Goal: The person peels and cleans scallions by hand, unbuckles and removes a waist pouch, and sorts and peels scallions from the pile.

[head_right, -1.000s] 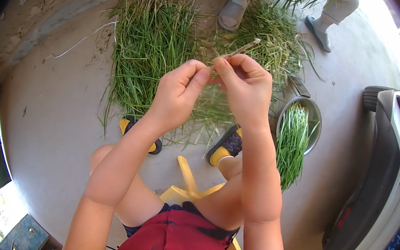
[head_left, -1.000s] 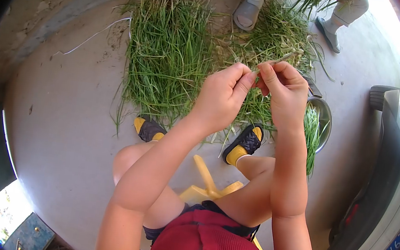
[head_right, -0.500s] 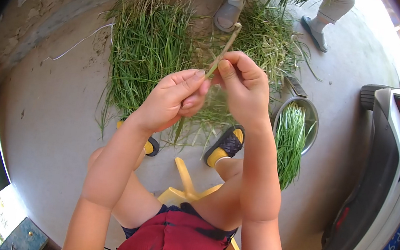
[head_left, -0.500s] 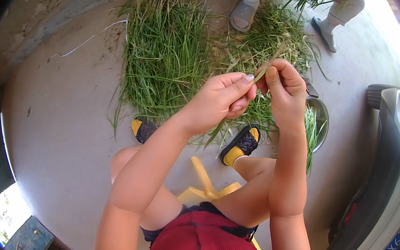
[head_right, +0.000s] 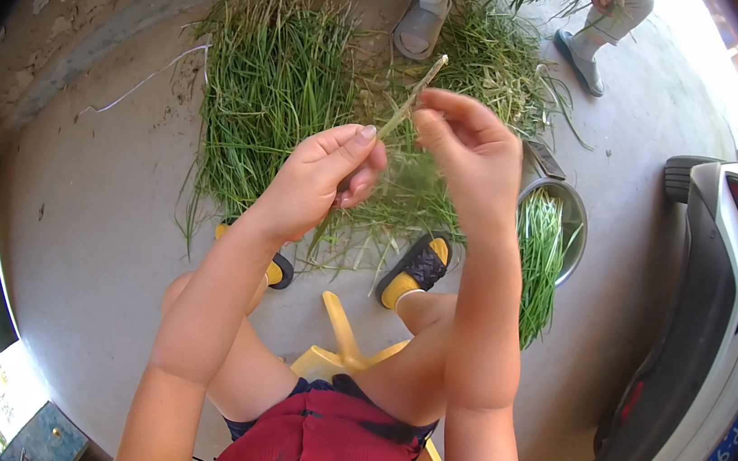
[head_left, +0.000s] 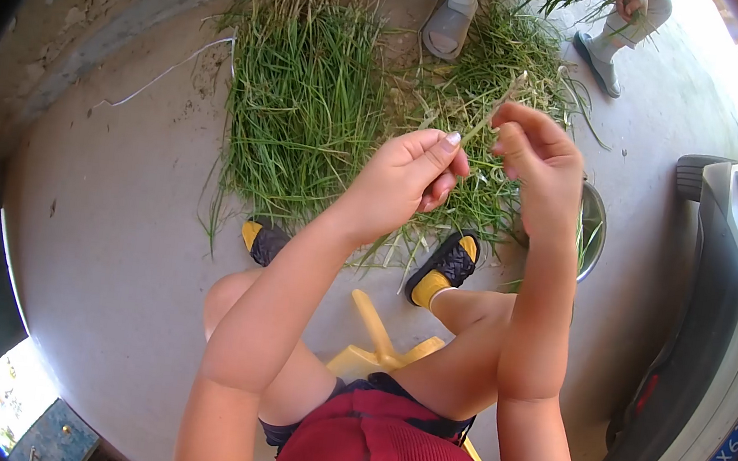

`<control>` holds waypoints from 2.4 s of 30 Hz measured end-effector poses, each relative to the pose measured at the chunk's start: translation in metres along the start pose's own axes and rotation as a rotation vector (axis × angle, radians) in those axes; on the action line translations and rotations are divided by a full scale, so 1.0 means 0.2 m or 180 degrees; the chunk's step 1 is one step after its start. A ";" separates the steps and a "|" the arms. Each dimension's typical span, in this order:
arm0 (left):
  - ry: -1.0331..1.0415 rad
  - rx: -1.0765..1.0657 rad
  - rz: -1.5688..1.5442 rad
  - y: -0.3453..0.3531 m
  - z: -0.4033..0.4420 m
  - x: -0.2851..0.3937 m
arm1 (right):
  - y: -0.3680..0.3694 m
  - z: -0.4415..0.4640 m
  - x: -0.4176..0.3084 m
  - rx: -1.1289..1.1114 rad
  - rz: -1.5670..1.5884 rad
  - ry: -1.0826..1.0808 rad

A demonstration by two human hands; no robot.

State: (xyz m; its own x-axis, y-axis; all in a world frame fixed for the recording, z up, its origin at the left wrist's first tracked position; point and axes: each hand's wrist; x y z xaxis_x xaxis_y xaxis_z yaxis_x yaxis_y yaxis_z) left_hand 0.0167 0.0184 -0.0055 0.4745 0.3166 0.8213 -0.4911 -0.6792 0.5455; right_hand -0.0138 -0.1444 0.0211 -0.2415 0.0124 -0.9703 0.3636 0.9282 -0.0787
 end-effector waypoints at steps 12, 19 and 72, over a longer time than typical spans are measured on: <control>0.0107 -0.0129 0.0364 -0.02 0.00 -0.01 | -0.03 0.04 0.05 0.0381 0.0247 -0.0416; 0.0577 0.0207 0.0899 -0.03 0.02 -0.03 | -0.03 0.01 0.02 -0.0193 0.0496 0.0030; 0.0396 0.0953 -0.0157 -0.05 0.02 -0.01 | 0.05 -0.02 0.06 -0.0327 -0.0326 0.0358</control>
State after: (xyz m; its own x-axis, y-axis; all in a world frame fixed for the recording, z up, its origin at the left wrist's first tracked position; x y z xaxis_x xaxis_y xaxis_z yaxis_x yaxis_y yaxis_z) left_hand 0.0231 0.0223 -0.0123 0.3904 0.4199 0.8193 -0.2244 -0.8197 0.5270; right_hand -0.0157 -0.1343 0.0103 -0.3737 -0.0480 -0.9263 0.2394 0.9598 -0.1463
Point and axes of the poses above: each hand's wrist, its own z-axis towards the middle knuckle, its own y-axis out of the palm, x = y × z, and after that the axes turned 8 degrees about y, right-handed
